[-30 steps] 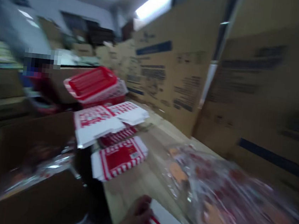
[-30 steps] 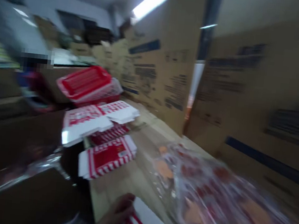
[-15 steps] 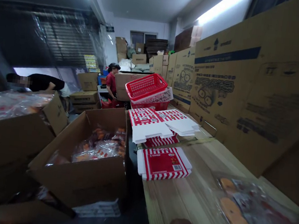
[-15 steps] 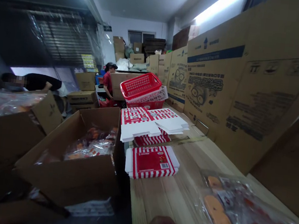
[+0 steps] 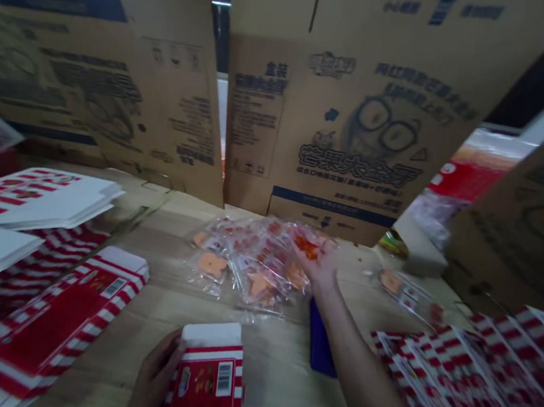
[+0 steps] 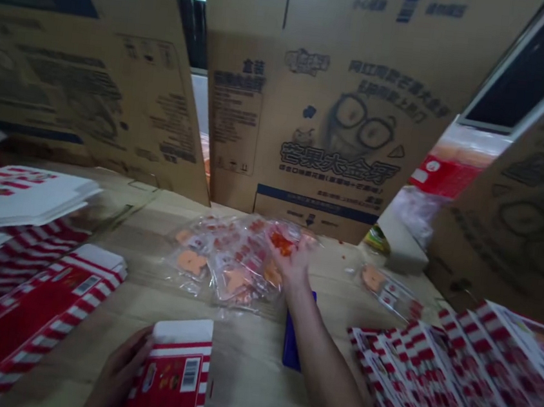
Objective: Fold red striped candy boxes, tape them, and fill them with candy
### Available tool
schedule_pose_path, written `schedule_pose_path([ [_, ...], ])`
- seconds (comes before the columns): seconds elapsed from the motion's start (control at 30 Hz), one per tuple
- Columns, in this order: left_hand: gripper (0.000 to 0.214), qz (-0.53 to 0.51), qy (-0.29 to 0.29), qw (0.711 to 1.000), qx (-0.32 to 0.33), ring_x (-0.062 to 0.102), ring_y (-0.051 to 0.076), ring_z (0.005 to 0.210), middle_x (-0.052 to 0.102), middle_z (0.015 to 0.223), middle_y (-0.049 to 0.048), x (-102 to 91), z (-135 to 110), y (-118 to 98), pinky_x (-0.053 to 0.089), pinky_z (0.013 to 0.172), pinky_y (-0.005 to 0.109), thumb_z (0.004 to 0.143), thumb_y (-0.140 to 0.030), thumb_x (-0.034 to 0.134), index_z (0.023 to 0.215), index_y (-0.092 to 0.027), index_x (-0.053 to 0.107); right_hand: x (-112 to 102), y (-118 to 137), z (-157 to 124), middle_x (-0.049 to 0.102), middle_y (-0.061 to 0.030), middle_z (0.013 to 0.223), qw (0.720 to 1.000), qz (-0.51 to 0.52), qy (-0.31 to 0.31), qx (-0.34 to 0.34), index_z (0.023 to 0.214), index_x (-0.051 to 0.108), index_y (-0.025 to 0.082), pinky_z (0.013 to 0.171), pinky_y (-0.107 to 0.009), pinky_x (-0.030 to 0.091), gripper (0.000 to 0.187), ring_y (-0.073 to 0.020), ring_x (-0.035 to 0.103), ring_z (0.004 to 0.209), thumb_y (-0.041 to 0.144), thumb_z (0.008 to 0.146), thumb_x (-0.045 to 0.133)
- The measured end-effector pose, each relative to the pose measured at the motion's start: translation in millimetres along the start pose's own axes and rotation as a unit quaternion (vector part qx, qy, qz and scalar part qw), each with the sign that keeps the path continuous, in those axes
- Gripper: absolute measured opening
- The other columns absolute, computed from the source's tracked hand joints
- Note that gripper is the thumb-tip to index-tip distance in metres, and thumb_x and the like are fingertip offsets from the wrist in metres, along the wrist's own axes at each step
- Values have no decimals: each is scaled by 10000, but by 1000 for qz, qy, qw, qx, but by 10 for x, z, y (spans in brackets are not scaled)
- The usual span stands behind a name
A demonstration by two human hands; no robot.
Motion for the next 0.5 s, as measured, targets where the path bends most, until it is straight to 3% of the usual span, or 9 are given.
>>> schedule_pose_path([
  [0.1, 514, -17, 3, 999, -32, 690, 279, 937, 749, 1015, 38, 31, -100, -47, 585, 743, 298, 627, -506, 770, 1029, -195, 695, 100, -155, -125, 660, -215, 1126, 999, -33, 21, 31, 1155, 595, 28, 996, -509, 465, 758, -277, 587, 1155, 568, 966, 99],
  [0.23, 482, -8, -9, 1000, -20, 674, 298, 978, 740, 1040, 43, 54, -72, -52, 575, 784, 331, 643, -488, 761, 1020, -194, 702, 211, -290, -251, 689, -175, 1099, 996, -77, 37, 38, 1093, 635, 82, 1003, -519, 453, 725, -255, 610, 1129, 547, 971, 93],
  [0.33, 444, 20, 1, 999, 35, 648, 314, 1017, 736, 1022, 71, 119, -81, -74, 536, 877, 374, 684, -486, 723, 1005, -179, 716, 194, -332, -334, 721, -134, 1013, 990, -124, 14, 60, 994, 675, 132, 945, -493, 505, 585, -236, 647, 1054, 451, 982, 184],
  [0.43, 333, 76, 59, 989, 115, 646, 322, 958, 722, 937, 127, 220, -178, -165, 494, 923, 425, 784, -451, 622, 952, -191, 745, 69, -428, -366, 737, -101, 911, 977, -194, -1, 84, 858, 696, 180, 772, -417, 584, 315, -227, 686, 926, 325, 910, 421],
  [0.5, 278, 93, 15, 986, 141, 639, 330, 964, 704, 931, 156, 267, -229, -256, 472, 952, 423, 756, -394, 665, 951, -218, 758, -18, -568, -332, 735, -109, 867, 966, -249, 39, 57, 795, 705, 191, 606, -388, 592, 173, -251, 699, 820, 290, 815, 564],
])
Point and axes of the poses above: each hand's wrist, its own z-axis towards the middle knuckle, its own x-axis out of the palm, y = z × x, the point moved 1 cm from there along z, towards the middle knuckle
